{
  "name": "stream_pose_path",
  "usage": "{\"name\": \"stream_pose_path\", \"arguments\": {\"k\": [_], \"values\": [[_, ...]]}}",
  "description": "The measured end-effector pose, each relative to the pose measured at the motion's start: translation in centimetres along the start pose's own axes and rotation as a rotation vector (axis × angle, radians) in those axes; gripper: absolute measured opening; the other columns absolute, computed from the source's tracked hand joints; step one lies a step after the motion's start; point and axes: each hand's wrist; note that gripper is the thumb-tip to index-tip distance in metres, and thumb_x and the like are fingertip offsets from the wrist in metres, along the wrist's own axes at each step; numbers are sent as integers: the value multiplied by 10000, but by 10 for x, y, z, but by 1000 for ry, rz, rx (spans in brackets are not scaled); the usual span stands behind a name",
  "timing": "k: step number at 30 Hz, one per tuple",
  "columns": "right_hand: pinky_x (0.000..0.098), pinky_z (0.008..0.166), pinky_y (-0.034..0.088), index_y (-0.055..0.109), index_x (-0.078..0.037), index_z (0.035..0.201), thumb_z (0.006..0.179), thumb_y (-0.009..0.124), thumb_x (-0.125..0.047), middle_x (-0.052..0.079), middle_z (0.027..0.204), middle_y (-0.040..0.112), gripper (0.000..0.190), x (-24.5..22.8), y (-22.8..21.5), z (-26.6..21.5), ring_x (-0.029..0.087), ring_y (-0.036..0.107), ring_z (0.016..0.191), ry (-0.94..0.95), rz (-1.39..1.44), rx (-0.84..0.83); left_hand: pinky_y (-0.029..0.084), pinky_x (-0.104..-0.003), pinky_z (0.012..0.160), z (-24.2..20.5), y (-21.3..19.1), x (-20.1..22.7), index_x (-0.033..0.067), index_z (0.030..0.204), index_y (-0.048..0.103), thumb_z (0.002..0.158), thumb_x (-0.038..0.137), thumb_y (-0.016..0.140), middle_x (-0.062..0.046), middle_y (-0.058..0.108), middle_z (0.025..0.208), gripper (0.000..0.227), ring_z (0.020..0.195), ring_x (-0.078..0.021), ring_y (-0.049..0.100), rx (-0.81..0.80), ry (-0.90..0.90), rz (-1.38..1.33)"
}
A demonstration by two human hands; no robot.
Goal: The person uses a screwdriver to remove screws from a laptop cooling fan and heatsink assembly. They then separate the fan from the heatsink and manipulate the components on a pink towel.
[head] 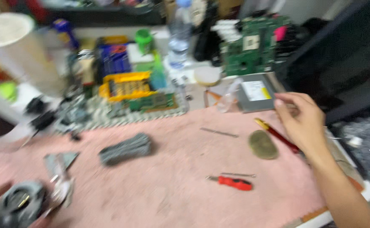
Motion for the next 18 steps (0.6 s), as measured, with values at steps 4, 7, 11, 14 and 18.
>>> {"name": "stream_pose_path", "arguments": {"k": [4,7,11,14,18], "values": [[349,1063,581,845,16,1188,1204,731,-90,147,1226,827,157,-102,-3,-43,237,759,1201,-119,150,-128,445,-532,1398,5,-42,29,58,1659,761,651,411,1006,-322,717,1710,1095,1554,-466,681,53,12,238],[405,1221,533,819,36,1141,1159,733,10,148,1250,817,92,-152,6,-71,274,746,1227,-318,215,-213,440,-530,1257,24,-68,60,76,1631,597,671,551,997,-218,630,1605,1143,1486,-419,596,-282,-60,223],[416,1187,542,855,6,1208,1138,773,30,169,1238,813,110,-153,56,-101,293,761,1173,-420,275,-260,453,-504,1195,26,-66,77,66,1595,585,793,484,1040,-230,654,1567,1013,1437,-441,600,-265,-13,157],[429,1219,527,878,-67,1198,1082,793,-56,117,1238,827,144,-156,78,-107,278,765,1193,-499,291,-296,456,-533,1170,30,-68,85,75,1641,528,853,476,1023,-237,638,1554,1013,1407,-459,591,-256,35,131],[432,1121,550,862,-41,1150,1036,804,-64,144,1170,829,130,-172,93,-117,314,759,1112,-593,373,-262,479,-469,1118,35,-67,83,70,1673,454,875,356,1022,-217,644,1585,1020,1335,-396,617,-244,-19,-15]]}}
Point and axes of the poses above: each hand's wrist, its own z-axis towards the middle knuckle, its own y-axis out of the palm, x = y × z
